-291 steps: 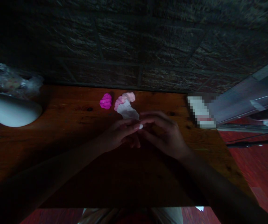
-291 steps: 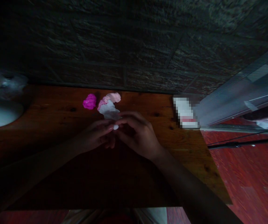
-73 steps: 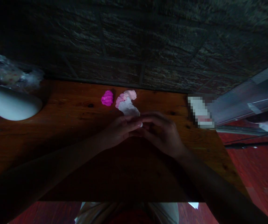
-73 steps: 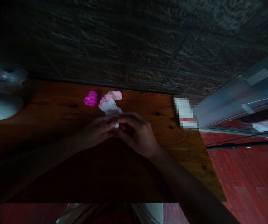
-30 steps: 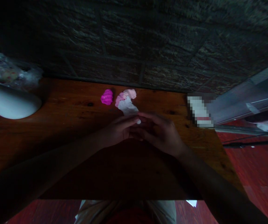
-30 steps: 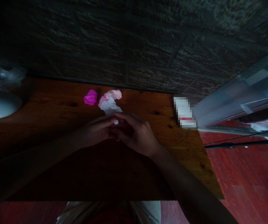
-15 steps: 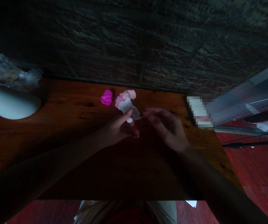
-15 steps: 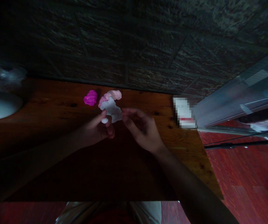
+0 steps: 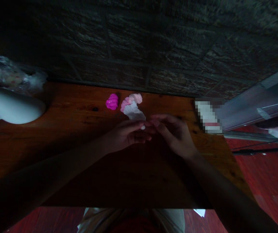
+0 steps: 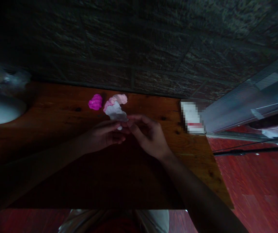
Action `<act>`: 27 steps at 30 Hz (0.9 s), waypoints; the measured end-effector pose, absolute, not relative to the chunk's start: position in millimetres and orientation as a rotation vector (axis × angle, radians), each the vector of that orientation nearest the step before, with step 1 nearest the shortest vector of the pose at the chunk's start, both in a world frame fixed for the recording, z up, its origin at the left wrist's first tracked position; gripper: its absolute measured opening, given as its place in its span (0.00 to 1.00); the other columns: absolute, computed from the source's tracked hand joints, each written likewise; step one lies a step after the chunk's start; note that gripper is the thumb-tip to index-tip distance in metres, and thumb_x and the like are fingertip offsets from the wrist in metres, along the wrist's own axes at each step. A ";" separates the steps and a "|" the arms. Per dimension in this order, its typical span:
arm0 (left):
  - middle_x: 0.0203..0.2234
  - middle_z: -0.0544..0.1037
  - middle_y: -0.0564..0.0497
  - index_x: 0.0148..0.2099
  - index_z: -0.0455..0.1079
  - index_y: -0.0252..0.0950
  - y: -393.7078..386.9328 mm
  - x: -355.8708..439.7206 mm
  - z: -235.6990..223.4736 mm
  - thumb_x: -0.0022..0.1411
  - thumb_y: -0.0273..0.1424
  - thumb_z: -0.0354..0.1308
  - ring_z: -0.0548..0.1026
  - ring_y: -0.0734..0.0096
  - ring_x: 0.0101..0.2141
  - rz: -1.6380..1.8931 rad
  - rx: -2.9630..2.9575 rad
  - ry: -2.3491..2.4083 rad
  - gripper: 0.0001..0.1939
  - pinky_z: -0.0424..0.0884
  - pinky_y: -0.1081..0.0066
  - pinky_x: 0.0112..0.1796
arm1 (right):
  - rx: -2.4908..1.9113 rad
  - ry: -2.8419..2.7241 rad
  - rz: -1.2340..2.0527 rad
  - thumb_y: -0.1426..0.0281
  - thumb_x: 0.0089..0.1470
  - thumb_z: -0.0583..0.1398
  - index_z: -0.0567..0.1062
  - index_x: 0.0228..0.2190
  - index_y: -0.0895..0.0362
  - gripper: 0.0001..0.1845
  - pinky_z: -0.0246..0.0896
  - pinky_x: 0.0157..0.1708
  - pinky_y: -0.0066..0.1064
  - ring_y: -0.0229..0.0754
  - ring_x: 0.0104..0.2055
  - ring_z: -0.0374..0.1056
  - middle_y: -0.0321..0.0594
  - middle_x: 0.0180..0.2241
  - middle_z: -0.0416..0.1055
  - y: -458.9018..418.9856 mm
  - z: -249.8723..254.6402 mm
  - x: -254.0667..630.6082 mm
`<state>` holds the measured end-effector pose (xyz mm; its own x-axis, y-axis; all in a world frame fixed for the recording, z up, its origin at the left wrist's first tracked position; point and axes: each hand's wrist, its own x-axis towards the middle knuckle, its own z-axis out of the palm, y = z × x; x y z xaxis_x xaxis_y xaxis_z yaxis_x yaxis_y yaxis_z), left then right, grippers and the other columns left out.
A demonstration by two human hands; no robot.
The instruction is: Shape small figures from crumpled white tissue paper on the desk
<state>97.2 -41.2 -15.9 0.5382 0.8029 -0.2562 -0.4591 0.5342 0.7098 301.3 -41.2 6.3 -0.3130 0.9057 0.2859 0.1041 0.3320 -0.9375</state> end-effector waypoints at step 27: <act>0.40 0.86 0.44 0.46 0.78 0.34 -42.3 97.6 -17.7 0.72 0.36 0.61 0.84 0.65 0.37 0.802 0.646 0.562 0.11 0.79 0.71 0.36 | -0.826 -1.876 0.903 0.71 0.59 0.68 0.81 0.46 0.54 0.12 0.76 0.47 0.34 0.42 0.46 0.79 0.42 0.44 0.82 -44.4 9.1 297.4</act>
<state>97.6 -42.3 -17.7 0.5729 0.7921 -0.2106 -0.4693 0.5277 0.7081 297.4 -44.4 9.1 -0.3998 0.8166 0.4164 0.1838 0.5165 -0.8363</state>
